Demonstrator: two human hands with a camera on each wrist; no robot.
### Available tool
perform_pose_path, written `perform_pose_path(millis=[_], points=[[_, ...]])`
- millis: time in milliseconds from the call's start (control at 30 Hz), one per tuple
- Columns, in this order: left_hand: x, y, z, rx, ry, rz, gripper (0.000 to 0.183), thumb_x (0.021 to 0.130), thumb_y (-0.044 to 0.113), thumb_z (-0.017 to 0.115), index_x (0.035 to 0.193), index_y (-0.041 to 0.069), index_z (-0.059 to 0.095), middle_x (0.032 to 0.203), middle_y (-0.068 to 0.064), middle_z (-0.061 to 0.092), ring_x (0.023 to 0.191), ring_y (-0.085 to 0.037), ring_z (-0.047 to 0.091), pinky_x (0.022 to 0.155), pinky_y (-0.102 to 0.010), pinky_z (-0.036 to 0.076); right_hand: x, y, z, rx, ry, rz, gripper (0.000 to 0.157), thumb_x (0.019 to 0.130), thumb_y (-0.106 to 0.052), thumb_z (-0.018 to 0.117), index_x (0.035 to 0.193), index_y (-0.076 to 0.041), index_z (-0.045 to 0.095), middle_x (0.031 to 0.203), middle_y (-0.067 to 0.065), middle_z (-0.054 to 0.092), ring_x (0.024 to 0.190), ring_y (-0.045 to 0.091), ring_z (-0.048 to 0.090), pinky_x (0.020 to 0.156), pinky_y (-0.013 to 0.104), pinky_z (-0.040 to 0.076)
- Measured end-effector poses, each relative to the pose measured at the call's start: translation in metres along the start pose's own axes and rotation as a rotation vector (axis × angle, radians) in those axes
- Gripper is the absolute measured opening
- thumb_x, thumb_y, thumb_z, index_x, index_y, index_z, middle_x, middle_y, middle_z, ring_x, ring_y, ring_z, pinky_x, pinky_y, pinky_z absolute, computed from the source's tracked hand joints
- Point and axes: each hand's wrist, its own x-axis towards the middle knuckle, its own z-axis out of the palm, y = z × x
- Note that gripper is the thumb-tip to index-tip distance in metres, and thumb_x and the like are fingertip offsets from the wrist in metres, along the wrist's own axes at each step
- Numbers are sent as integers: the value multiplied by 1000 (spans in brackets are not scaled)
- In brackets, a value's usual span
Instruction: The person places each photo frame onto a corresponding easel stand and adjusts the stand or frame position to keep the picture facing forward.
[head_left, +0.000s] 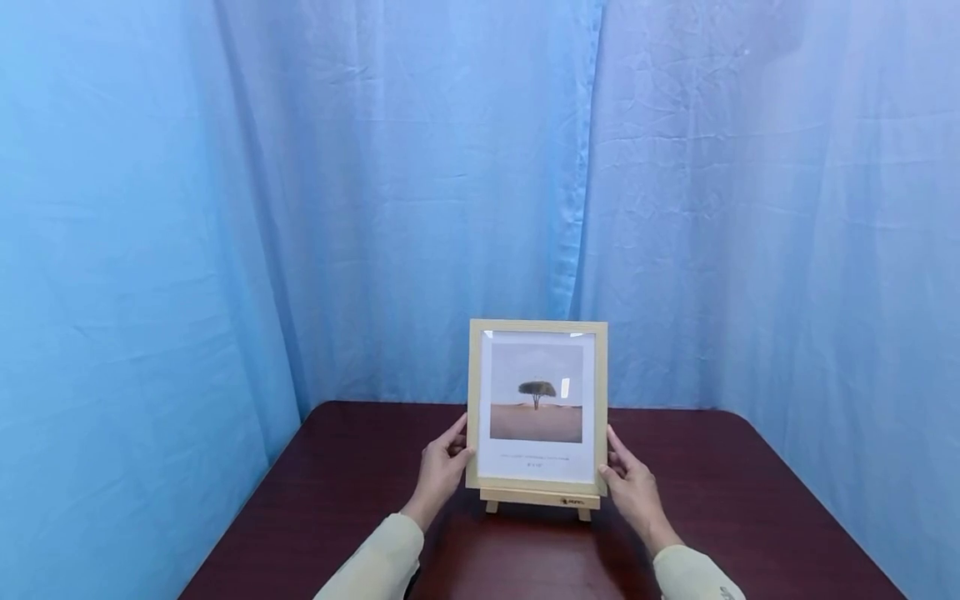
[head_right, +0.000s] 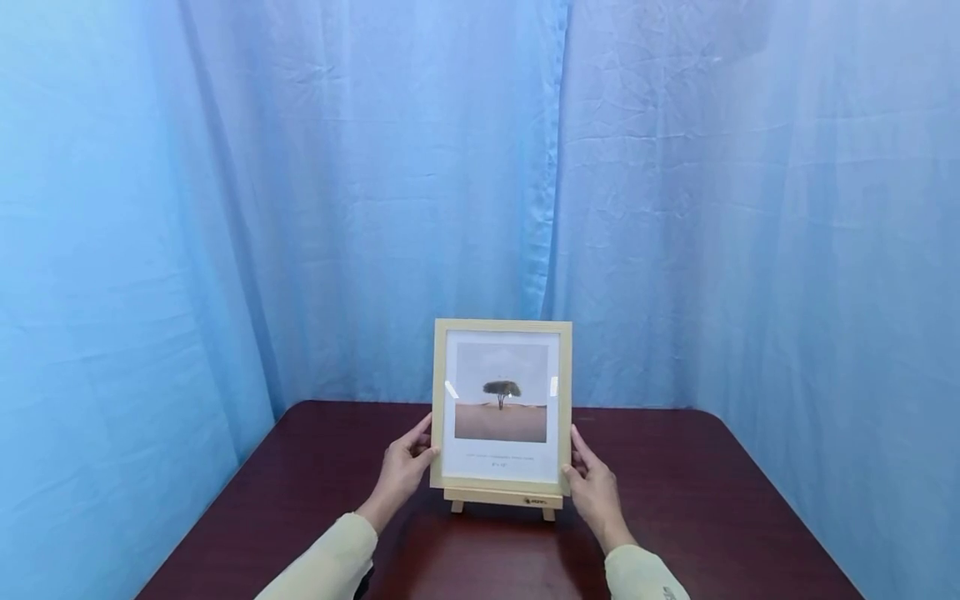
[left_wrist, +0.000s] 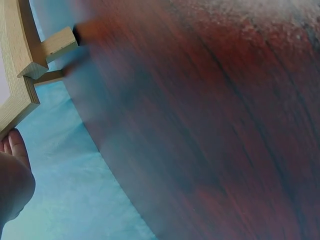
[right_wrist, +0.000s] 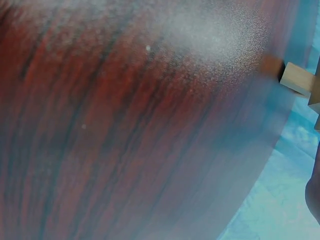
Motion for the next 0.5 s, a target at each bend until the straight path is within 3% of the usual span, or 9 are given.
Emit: perform_pose_path(millis=[333,500], points=[[-1,1,1,-2,-9,12,58,91,-3,67,146,12,52,99,-8,69,84,-16,61,69,-26,53,0,1,-3,-5,-6,7,68,95,4,59,155,-16,34,122,25,63,105,31,63,80,26,53],[1,0,-8,73,-30,34,52,95,7,65,146,11,52,103,-8,69,88,-19,64,74,-31,55,0,-1,-10,-74,-36,14,63,98,-4,59,156,-13,34,128,24,61,110,32,62,85,34,53]])
